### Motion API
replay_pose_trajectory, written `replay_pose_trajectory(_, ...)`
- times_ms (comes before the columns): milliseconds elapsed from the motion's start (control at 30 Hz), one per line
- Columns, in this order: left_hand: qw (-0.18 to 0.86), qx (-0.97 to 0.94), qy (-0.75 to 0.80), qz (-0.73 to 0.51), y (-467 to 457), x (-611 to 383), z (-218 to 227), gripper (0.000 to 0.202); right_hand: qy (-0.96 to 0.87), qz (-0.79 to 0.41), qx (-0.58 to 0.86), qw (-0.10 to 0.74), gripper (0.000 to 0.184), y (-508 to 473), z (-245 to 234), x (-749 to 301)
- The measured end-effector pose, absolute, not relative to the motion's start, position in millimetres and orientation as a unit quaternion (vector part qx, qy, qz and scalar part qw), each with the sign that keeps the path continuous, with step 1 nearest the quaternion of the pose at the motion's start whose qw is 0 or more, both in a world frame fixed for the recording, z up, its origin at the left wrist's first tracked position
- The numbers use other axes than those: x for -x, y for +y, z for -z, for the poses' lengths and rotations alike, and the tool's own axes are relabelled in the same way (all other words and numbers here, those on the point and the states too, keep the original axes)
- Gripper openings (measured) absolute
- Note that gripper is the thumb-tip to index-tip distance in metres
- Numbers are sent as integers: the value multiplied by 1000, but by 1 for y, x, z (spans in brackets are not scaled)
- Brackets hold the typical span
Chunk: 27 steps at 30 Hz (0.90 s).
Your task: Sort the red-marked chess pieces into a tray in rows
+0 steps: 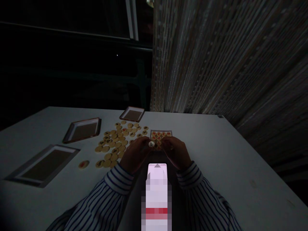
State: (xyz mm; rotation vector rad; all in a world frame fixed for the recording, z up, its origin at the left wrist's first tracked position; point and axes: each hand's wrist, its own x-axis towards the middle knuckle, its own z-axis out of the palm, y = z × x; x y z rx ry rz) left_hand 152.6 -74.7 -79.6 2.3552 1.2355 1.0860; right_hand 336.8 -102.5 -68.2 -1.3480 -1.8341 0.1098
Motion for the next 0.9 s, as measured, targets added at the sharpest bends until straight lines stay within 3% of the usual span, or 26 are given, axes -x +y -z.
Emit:
replay_pose_trajectory(367, 143, -822, 390, -389, -84, -155, 73, 24, -754, -101, 530, 375, 24, -104, 73, -327)
replay_pose_trajectory(900, 174, -813, 386, -399, -84, -155, 75, 23, -702, -206, 506, 457, 20, -105, 78, -324)
